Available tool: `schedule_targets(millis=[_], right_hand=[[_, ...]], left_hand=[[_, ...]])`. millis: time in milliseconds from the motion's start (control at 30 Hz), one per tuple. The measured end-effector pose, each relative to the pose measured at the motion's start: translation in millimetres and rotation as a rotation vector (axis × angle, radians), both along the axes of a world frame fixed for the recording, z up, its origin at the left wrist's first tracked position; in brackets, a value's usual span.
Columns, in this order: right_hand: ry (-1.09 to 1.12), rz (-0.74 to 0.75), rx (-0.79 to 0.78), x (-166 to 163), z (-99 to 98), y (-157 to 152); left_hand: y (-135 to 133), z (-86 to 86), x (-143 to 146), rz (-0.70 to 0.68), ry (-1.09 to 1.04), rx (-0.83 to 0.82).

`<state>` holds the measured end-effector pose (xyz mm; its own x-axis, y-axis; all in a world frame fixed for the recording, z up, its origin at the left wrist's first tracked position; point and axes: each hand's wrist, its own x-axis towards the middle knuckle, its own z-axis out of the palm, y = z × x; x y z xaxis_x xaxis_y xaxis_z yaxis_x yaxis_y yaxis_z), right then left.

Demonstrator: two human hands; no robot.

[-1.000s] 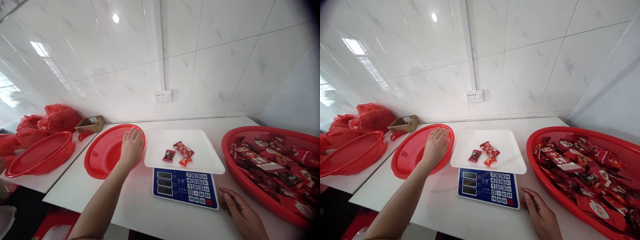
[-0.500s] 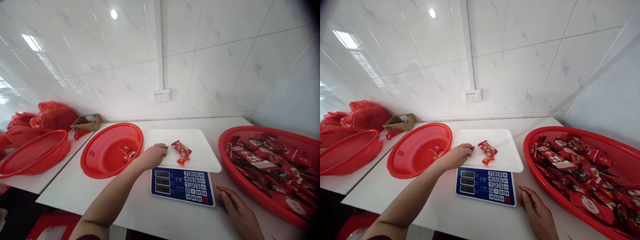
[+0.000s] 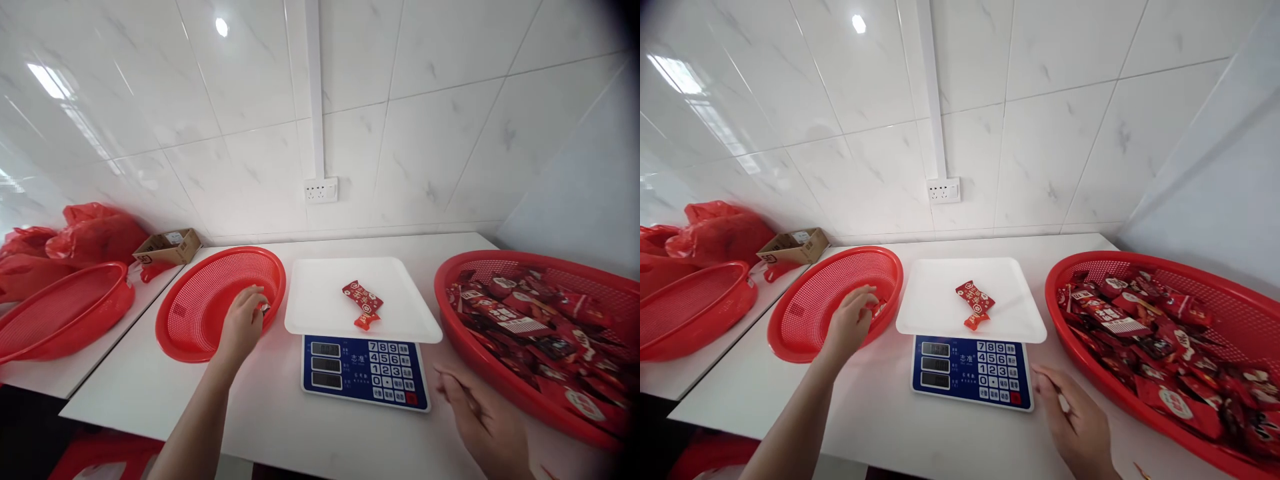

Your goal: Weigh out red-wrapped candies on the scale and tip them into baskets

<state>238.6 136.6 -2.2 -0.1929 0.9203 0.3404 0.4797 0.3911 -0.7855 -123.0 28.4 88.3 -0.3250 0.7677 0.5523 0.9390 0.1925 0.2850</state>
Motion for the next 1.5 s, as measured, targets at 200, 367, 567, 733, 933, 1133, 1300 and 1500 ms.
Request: schedule_targets(millis=[200,367,567,733,933,1133,1300,1500], right_hand=[[-0.281,0.414,0.081,-62,61.3,46],[-0.463,0.630,-0.007,-94,75.1,65],[-0.374,0.528,0.022,-113,80.1,66],[-0.199,0.393,-0.007,-140,90.6,59],[-0.110,0.706,0.162,-193,122.1,22],[-0.688,0.740,0.130,-177,96.6,45],[-0.754,0.675,0.034,-142,88.4,67],[-0.577,0.636,0.066,-170,115.7,46]], left_hand=[[-26,-25.4,29,0.021,0.116,0.135],[-51,-24.5,29,0.007,0.119,0.171],[-67,-33.2,20,-0.013,0.094,0.181],[-66,-38.5,22,-0.015,0.061,0.139],[-66,-35.6,27,-0.020,0.021,0.086],[-68,-34.2,28,-0.042,0.009,0.070],[-64,-35.7,29,-0.008,0.060,0.093],[-61,-40.5,25,-0.015,0.151,0.136]])
